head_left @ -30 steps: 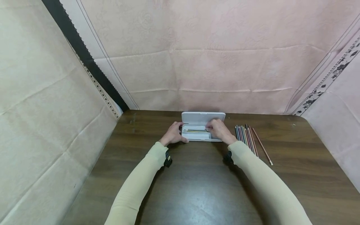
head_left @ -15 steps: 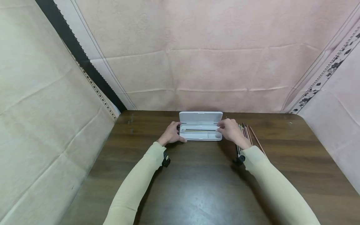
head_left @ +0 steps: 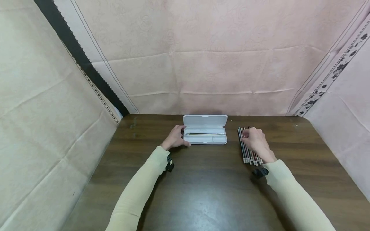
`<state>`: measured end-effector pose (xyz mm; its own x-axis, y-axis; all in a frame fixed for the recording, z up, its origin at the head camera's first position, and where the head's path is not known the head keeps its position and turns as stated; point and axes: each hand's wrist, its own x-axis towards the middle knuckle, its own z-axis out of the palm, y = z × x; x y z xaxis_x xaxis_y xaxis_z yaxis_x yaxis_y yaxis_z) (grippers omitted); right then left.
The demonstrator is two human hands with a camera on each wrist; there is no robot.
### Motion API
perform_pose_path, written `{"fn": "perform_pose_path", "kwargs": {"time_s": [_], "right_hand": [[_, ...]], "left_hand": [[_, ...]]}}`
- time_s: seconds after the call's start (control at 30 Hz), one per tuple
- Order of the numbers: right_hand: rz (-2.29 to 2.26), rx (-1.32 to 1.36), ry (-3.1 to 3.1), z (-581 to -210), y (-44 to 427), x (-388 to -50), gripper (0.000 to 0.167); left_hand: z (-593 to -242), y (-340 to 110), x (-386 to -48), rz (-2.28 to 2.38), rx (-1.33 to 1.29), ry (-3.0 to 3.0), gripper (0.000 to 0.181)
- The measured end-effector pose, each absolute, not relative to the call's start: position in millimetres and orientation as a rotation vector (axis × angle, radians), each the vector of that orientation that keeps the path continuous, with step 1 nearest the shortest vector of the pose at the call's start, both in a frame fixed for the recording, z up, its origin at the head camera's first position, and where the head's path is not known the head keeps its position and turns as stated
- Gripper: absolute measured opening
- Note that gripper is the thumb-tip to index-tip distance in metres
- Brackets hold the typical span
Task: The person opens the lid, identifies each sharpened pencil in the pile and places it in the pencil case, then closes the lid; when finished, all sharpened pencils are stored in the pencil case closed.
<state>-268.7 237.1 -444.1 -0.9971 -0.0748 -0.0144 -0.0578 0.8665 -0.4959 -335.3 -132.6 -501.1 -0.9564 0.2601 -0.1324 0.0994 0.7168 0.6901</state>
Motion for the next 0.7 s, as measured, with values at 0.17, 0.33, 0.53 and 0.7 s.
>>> {"fn": "perform_pose_path", "kwargs": {"time_s": [0.17,0.33,0.53,0.7], "right_hand": [[-0.795,-0.009,2.966,-449.2,254.3,-260.3,0.027],[-0.755,-0.002,2.995,-455.9,268.3,-255.6,0.014],[-0.758,0.036,2.971,-461.3,276.7,-253.1,0.017],[-0.765,0.042,2.947,-464.8,279.8,-253.3,0.023]], "left_hand": [[-501.2,-132.8,-335.2,1.077,0.293,2.700,0.098],[-500.6,-133.0,-334.5,1.071,0.293,2.699,0.098],[-500.4,-132.8,-334.5,1.070,0.294,2.701,0.098],[-500.8,-132.4,-334.5,1.077,0.294,2.698,0.098]]}}
